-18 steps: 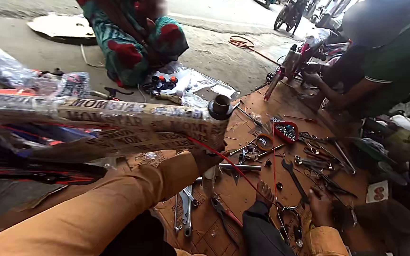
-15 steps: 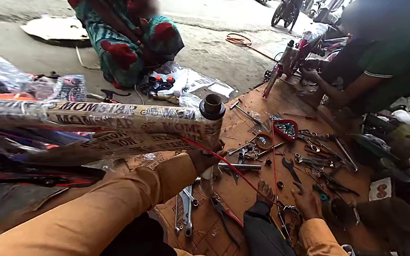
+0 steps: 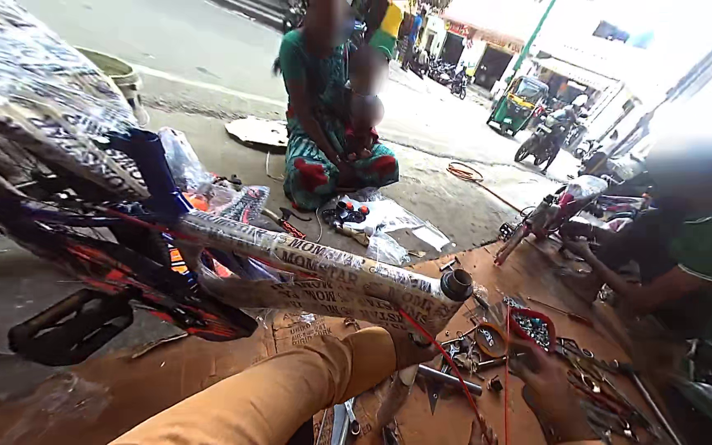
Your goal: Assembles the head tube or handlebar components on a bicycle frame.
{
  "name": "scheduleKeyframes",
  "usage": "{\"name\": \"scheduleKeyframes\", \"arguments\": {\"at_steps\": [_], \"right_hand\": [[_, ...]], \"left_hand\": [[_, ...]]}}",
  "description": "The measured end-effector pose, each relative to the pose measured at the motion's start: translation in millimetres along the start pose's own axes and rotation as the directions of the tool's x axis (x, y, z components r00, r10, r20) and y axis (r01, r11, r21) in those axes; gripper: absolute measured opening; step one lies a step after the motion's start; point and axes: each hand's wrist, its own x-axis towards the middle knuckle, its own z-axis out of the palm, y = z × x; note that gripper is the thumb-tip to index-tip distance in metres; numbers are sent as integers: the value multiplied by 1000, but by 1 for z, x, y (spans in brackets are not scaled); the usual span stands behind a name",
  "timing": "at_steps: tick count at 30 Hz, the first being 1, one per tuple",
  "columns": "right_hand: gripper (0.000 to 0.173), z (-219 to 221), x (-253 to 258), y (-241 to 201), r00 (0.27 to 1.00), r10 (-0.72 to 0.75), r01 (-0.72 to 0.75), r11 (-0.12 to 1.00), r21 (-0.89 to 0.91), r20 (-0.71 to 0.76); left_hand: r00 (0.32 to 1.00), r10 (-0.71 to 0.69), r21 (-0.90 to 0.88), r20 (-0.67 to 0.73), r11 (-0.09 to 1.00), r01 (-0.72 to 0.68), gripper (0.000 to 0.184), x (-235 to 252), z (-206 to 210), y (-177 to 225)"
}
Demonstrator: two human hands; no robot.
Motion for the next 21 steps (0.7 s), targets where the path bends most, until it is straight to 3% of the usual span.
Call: {"name": "scheduleKeyframes", "arguments": {"at_steps": [2, 4, 7, 9, 11, 14, 15, 18, 21], "right_hand": [[35, -22, 8, -96, 968, -247, 250, 967, 56, -47], [31, -41, 13, -175, 867, -496, 497, 868, 2, -48], [29, -56, 24, -250, 699, -703, 715, 688, -123, 134], [28, -55, 33, -274, 637, -725, 771, 596, -224, 262], [27, -52, 37, -287, 610, -708, 792, 551, -262, 356], [27, -48, 40, -295, 606, -681, 795, 544, -269, 411], [27, -48, 40, -296, 608, -675, 793, 546, -271, 418], [27, -48, 40, -300, 619, -651, 783, 556, -279, 439], [28, -47, 39, -304, 626, -628, 776, 560, -291, 463]], "left_hand": [[1000, -8, 24, 19, 1000, 7, 73, -4, -3, 3], [999, -42, 2, 19, 999, 42, 74, -8, -6, 4], [996, -29, 99, 84, 995, 21, 72, -17, -12, 8], [994, -45, 176, 101, 984, 27, 68, -32, -16, 18], [994, -99, 96, 46, 991, 94, 61, -39, -11, 28], [968, 251, 168, 29, 953, -252, 64, 6, 0, -12], [965, 259, 124, 22, 958, -260, 66, 7, -2, -12], [987, 157, -40, -18, 987, -157, 69, 7, -1, -11], [1000, 6, -34, 31, 999, -5, 79, -13, -11, 0]]}}
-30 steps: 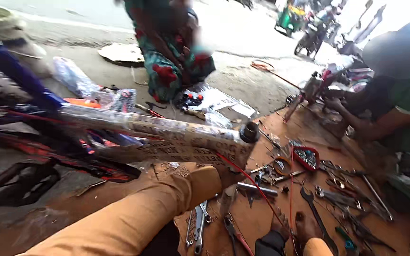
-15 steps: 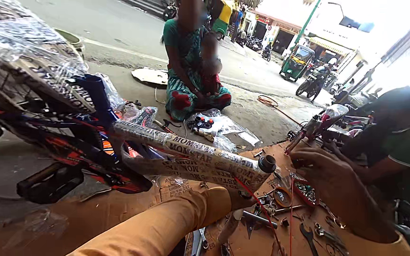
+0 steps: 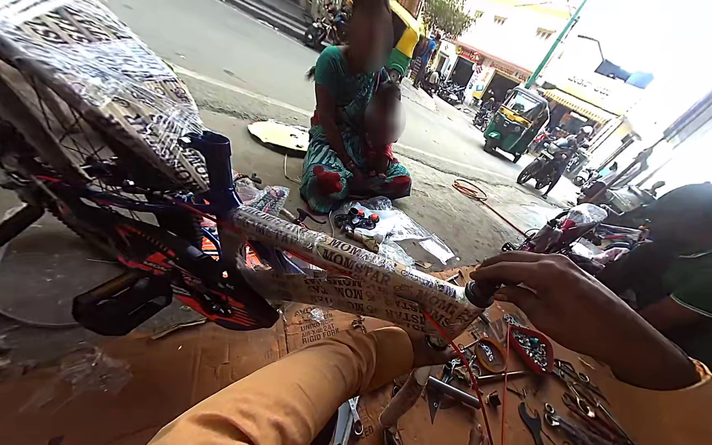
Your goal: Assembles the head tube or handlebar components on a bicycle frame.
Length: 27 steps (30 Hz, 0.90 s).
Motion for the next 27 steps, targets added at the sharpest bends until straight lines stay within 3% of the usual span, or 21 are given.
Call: {"name": "scheduleKeyframes", "arguments": {"at_steps": [7, 10, 14, 19, 25, 27], "right_hand": [[27, -5, 5, -6, 999, 29, -27, 999, -46, 32], [25, -7, 5, -10, 996, 70, -66, 995, -70, 63], [25, -4, 8, -12, 990, 134, -125, 982, -145, 54], [27, -4, 8, -16, 991, 105, -96, 989, -114, 83], [27, -7, 11, -16, 989, 99, -84, 988, -129, 113], [27, -6, 10, -16, 988, 101, -85, 987, -136, 116]], "left_hand": [[990, 121, 38, -74, 992, -119, 85, 42, 16, -27], [991, 103, 28, -80, 995, -101, 84, 47, 18, -30], [995, 98, 44, -38, 994, -96, 84, 28, 10, -13], [998, 49, 37, 47, 998, -51, 75, -17, -9, 9], [999, -29, 21, -14, 999, 30, 86, 9, 4, -3], [999, 20, 43, -49, 999, -18, 88, 34, 14, -19]]}}
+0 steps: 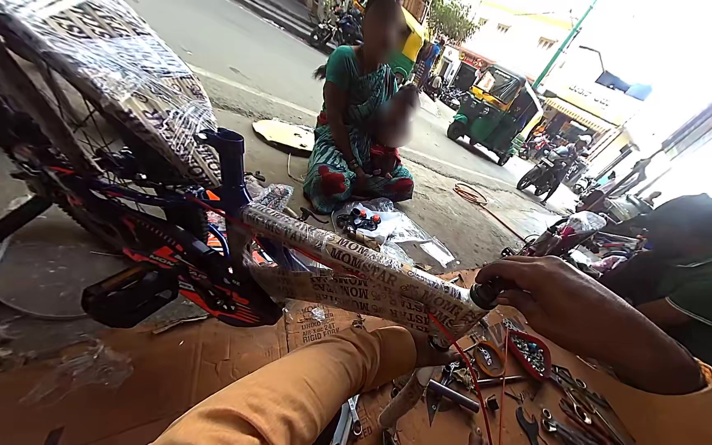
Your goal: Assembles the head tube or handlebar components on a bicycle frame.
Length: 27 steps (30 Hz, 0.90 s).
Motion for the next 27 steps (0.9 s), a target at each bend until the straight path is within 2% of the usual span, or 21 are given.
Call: {"name": "scheduleKeyframes", "arguments": {"at_steps": [4, 6, 9, 11, 13, 15, 18, 23, 27], "right_hand": [[31, 6, 0, -4, 997, 66, -68, 996, -56, -39], [24, 10, 3, -6, 995, 80, -84, 992, -89, -52], [18, 11, 3, -11, 999, 17, -24, 990, -138, -49], [20, 11, 2, -15, 999, -9, 2, 990, -141, -44], [22, 11, 2, -13, 999, -10, 5, 993, -120, -40], [25, 9, 2, -8, 999, -20, 18, 998, -65, -42], [28, 8, 2, -2, 999, -35, 35, 999, 12, -36], [24, 10, 1, 2, 995, -80, 84, 995, 62, -59], [25, 7, 2, 9, 999, -17, 22, 994, 109, -48]], "left_hand": [[998, 52, -26, 31, 998, -52, 82, -8, -7, 5], [997, 80, -26, 15, 996, -80, 79, -12, -8, 8], [999, 20, -35, 48, 999, -18, 64, -35, -21, 31], [998, 32, -34, 60, 999, -30, 65, -29, -18, 27], [990, 142, -43, 8, 989, -142, 72, -9, -6, 5], [981, 188, -71, -38, 979, -191, 67, -20, -10, 10], [983, 183, -30, -8, 983, -184, 60, -52, -25, 31], [982, 188, -24, 25, 982, -187, 63, -28, -14, 19], [973, 227, -4, -37, 974, -228, 59, -29, -15, 21]]}}
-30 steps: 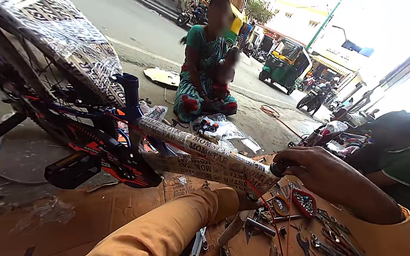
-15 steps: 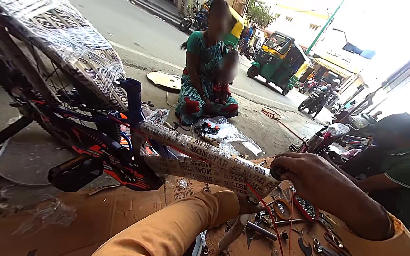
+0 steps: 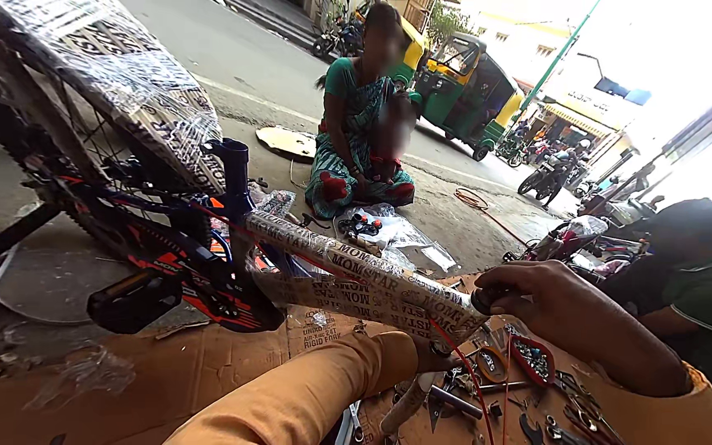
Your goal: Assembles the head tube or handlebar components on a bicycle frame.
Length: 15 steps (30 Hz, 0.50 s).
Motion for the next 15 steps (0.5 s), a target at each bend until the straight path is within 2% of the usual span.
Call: {"name": "scheduleKeyframes", "arguments": {"at_steps": [3, 6, 9, 11, 15], "right_hand": [[16, 5, 0, 2, 998, 53, -58, 990, -130, -45], [24, 9, -2, 0, 995, 79, -92, 971, -220, -66], [34, 9, -6, -3, 994, 90, -99, 980, -171, -61], [41, 7, -8, -5, 997, 71, -74, 991, -111, -29], [27, 8, -7, -7, 998, -11, 2, 991, -136, -68]], "left_hand": [[999, -23, -18, 42, 1000, 24, 62, 1, 2, -2], [999, 6, -5, 54, 1000, -6, 58, -4, -3, 3], [995, 68, 57, 69, 996, -71, 51, -12, -9, 12], [997, 62, 46, 38, 997, -64, 50, -15, -11, 16], [999, 29, 25, 34, 999, -30, 55, -8, -6, 9]]}}
